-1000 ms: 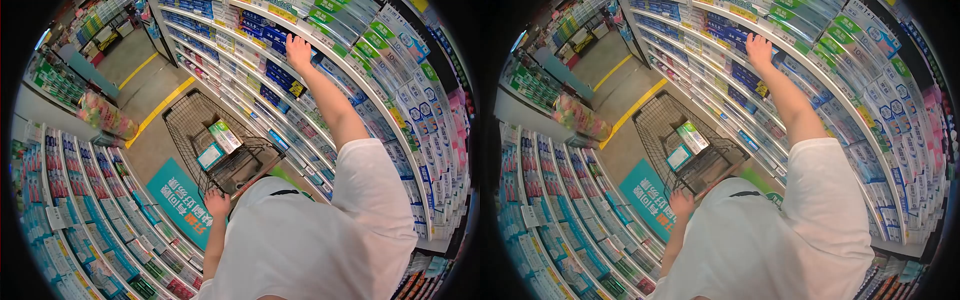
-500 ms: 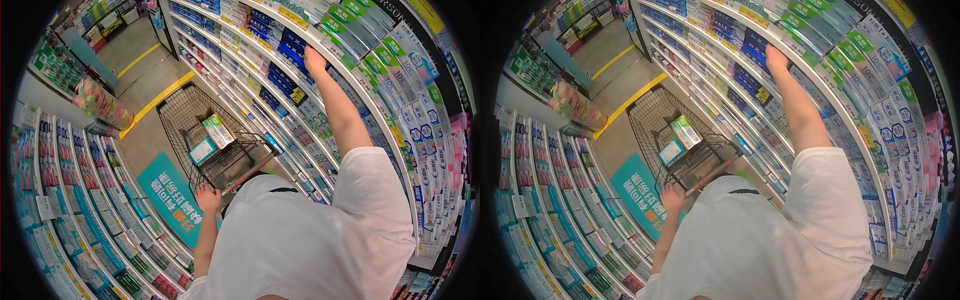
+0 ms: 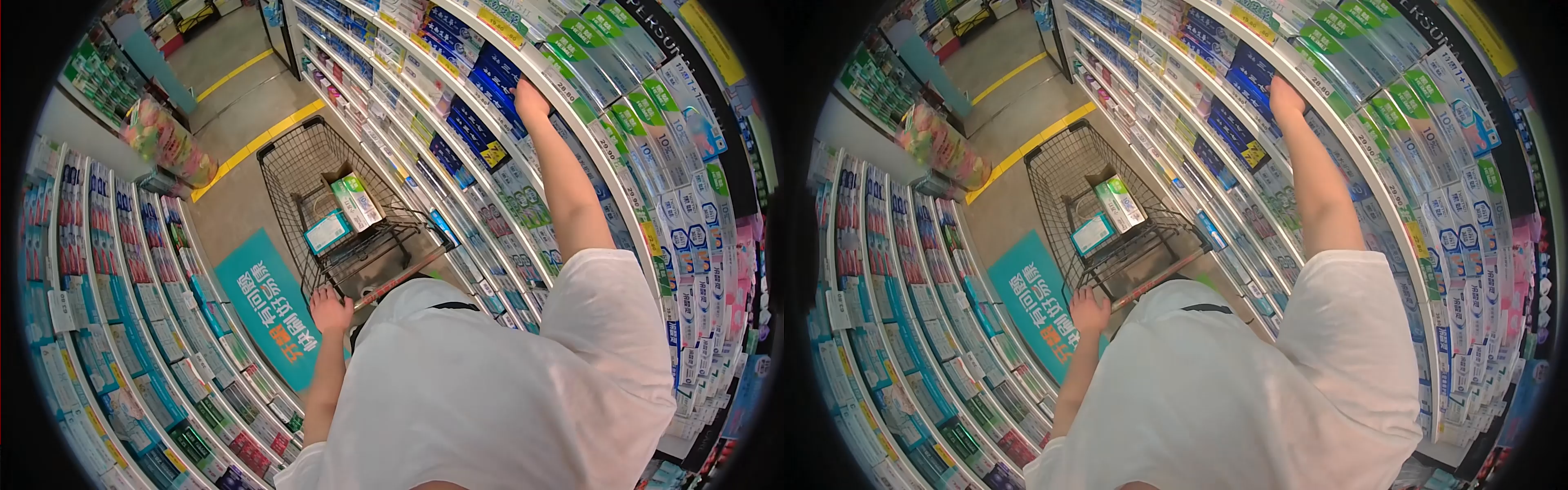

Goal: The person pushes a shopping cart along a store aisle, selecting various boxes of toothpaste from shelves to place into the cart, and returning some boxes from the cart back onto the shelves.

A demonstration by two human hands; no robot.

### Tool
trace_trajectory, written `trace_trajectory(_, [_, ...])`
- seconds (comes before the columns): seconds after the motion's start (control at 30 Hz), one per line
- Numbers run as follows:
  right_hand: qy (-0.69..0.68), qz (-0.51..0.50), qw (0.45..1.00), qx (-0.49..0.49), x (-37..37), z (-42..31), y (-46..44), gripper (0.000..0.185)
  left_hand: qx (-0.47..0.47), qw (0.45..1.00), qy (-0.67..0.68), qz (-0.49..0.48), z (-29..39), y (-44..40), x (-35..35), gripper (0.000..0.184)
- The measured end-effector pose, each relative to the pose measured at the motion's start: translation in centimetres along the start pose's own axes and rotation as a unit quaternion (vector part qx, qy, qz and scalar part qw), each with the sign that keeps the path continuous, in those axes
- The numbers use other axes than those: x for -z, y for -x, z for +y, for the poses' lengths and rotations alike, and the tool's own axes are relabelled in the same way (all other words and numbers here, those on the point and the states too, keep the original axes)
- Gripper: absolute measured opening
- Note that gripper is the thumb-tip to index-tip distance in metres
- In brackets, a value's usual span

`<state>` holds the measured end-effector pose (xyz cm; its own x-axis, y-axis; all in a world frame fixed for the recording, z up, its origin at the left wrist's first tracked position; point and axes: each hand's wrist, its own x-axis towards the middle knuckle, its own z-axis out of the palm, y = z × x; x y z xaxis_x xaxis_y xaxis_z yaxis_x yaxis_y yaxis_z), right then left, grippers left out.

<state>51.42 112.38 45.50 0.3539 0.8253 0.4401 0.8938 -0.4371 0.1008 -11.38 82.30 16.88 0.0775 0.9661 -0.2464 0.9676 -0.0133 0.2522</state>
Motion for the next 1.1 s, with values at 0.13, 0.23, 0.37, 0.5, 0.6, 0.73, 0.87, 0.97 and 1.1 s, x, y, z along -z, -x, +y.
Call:
trace_trajectory(0.13, [0.073,-0.012,0.997,-0.002,-0.2,-0.4,0.4,0.09,0.014,1.0,0.02,0.005,0.4,0.3,0.4,0.072])
trace_trajectory(0.23, [0.056,0.164,0.98,0.096,3.9,-5.4,5.9,0.055,0.024,0.999,0.03,-0.019,-0.3,0.3,0.7,0.073])
trace_trajectory(0.37, [-0.141,-0.001,0.924,0.356,-0.8,-10.4,15.3,0.061,0.004,1.0,0.017,0.005,-1.1,-0.1,-0.2,0.074])
trace_trajectory(0.5, [-0.285,-0.295,0.742,0.531,-4.2,-14.5,33.8,0.076,0.002,1.0,0.02,-0.005,-1.2,0.1,-0.1,0.076])
trace_trajectory(0.6, [-0.227,-0.454,0.711,0.486,-3.5,-16.0,41.2,0.068,0.005,1.0,0.018,0.014,-1.6,0.5,-0.4,0.074])
trace_trajectory(0.73, [-0.075,-0.484,0.755,0.436,-6.0,-18.9,43.6,0.038,0.001,0.999,0.042,0.001,-2.7,1.6,0.6,0.071])
trace_trajectory(0.87, [-0.039,-0.534,0.713,0.453,-7.4,-20.5,44.7,0.034,0.005,0.999,0.05,0.007,-3.9,3.1,0.2,0.074])
trace_trajectory(0.97, [-0.033,-0.552,0.701,0.45,-7.2,-21.3,46.6,0.036,-0.001,0.999,0.05,0.013,-5.3,4.3,0.2,0.075])
trace_trajectory(1.1, [-0.035,-0.568,0.693,0.442,-6.6,-21.8,49.4,0.036,-0.012,0.999,0.046,-0.005,-7.3,6.3,0.6,0.078])
